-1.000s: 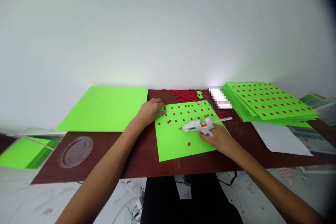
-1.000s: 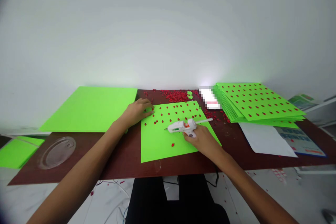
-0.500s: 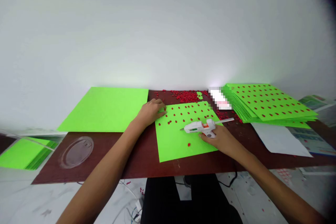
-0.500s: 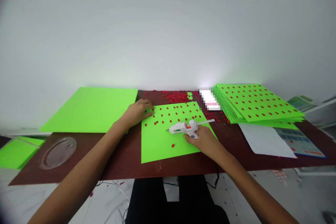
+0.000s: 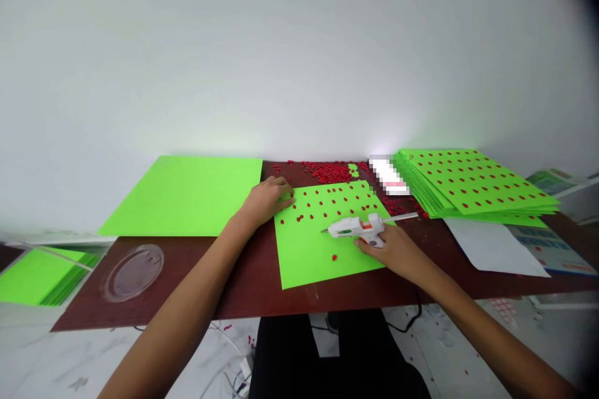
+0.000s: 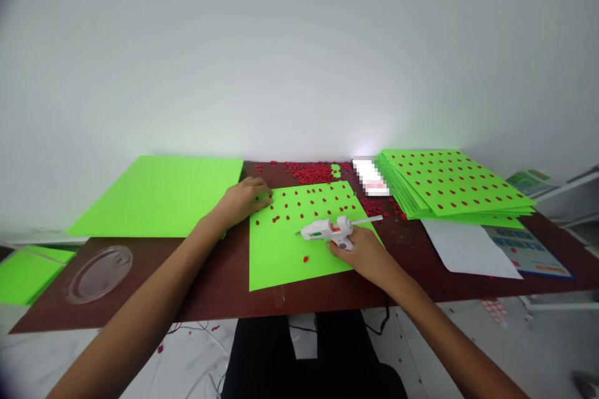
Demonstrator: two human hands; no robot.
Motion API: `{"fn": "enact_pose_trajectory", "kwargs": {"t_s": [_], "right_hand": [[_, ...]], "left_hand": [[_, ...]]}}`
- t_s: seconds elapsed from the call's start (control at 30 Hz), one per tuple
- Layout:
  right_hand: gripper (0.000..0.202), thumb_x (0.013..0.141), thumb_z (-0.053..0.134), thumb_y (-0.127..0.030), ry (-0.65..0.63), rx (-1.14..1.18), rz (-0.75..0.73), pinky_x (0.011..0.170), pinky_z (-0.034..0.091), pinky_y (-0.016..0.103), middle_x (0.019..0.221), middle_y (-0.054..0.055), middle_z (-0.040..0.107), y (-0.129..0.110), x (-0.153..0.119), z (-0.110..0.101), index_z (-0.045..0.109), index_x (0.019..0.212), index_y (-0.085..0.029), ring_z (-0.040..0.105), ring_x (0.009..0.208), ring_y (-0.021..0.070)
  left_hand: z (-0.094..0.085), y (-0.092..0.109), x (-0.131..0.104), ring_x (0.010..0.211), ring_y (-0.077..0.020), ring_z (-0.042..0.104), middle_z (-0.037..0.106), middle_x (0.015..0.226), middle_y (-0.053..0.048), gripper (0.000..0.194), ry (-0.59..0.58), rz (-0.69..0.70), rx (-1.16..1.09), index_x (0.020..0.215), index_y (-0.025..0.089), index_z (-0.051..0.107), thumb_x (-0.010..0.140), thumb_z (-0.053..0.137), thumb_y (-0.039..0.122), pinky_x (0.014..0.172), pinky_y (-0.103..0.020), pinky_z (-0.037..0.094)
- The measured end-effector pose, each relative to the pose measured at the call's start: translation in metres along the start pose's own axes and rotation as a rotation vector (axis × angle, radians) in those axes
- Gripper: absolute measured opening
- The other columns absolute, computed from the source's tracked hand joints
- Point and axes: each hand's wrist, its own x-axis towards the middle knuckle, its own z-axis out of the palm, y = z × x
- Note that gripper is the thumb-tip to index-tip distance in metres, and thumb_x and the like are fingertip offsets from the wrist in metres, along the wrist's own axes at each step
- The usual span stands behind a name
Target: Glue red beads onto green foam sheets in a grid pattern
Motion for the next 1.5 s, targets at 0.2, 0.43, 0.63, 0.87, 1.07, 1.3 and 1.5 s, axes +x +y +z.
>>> {"fn": "enact_pose_trajectory", "kwargs": {"t_s": [0.2, 0.43, 0.63, 0.87, 1.07, 1.3, 1.5], "right_hand": [[0.038, 0.087, 0.064, -0.052, -0.065, 0.084, 0.032, 0.058, 0.042, 0.029, 0.063, 0.004, 0.066, 0.006, -0.005, -0.005, 0.069, 0.068, -0.02, 0.059, 0.06, 0.0202], [0.043, 0.084, 0.066, -0.056, 0.009, -0.005, 0.06, 0.053, 0.036, 0.029, 0.059, 0.004, 0.063, 0.022, -0.003, -0.01, 0.067, 0.062, -0.02, 0.056, 0.057, 0.0197], [0.04, 0.086, 0.065, -0.053, 0.014, -0.019, 0.039, 0.058, 0.041, 0.031, 0.063, 0.005, 0.067, 0.024, -0.003, -0.009, 0.069, 0.065, -0.019, 0.061, 0.061, 0.022], [0.034, 0.087, 0.063, -0.049, 0.026, -0.021, 0.014, 0.065, 0.048, 0.034, 0.07, 0.008, 0.072, 0.018, -0.003, -0.011, 0.072, 0.072, -0.019, 0.064, 0.064, 0.024], [0.031, 0.087, 0.061, -0.046, 0.033, -0.032, -0.003, 0.068, 0.05, 0.035, 0.072, 0.009, 0.074, 0.018, -0.001, -0.009, 0.068, 0.07, -0.021, 0.067, 0.068, 0.0262], [0.031, 0.087, 0.06, -0.047, 0.042, -0.029, 0.01, 0.069, 0.05, 0.036, 0.073, 0.009, 0.075, 0.017, -0.001, -0.008, 0.067, 0.069, -0.022, 0.068, 0.069, 0.0272], [0.03, 0.087, 0.06, -0.047, 0.05, -0.033, -0.003, 0.072, 0.05, 0.037, 0.076, 0.009, 0.075, 0.018, -0.001, -0.007, 0.068, 0.072, -0.022, 0.069, 0.072, 0.0279]], "left_hand": [[0.001, -0.001, 0.0, 0.105, -0.0245, 0.062, 0.07, 0.118, -0.007, 0.021, 0.01, 0.0, 0.006, 0.11, 0.021, 0.074, 0.102, 0.061, 0.035, 0.083, -0.033, 0.051], [0.001, 0.0, 0.001, 0.104, -0.0244, 0.063, 0.07, 0.117, -0.008, 0.021, 0.01, 0.001, 0.012, 0.11, 0.022, 0.074, 0.101, 0.061, 0.036, 0.083, -0.032, 0.051], [0.0, -0.001, 0.0, 0.107, -0.0253, 0.063, 0.07, 0.118, -0.007, 0.022, 0.008, 0.01, 0.006, 0.112, 0.022, 0.073, 0.102, 0.059, 0.037, 0.083, -0.033, 0.052], [0.0, -0.001, -0.001, 0.107, -0.025, 0.063, 0.07, 0.118, -0.008, 0.022, 0.005, 0.011, 0.01, 0.113, 0.022, 0.073, 0.102, 0.059, 0.037, 0.083, -0.033, 0.052], [0.001, -0.002, -0.001, 0.107, -0.0253, 0.063, 0.069, 0.118, -0.008, 0.023, 0.006, 0.011, 0.005, 0.113, 0.022, 0.073, 0.102, 0.059, 0.037, 0.083, -0.033, 0.053], [-0.001, -0.001, -0.001, 0.107, -0.0256, 0.063, 0.069, 0.117, -0.009, 0.022, 0.002, -0.002, -0.012, 0.113, 0.022, 0.073, 0.101, 0.06, 0.036, 0.083, -0.033, 0.053], [-0.001, -0.001, -0.001, 0.107, -0.0255, 0.063, 0.069, 0.119, -0.008, 0.023, -0.002, 0.004, 0.003, 0.114, 0.023, 0.073, 0.102, 0.059, 0.036, 0.084, -0.034, 0.053]]}}
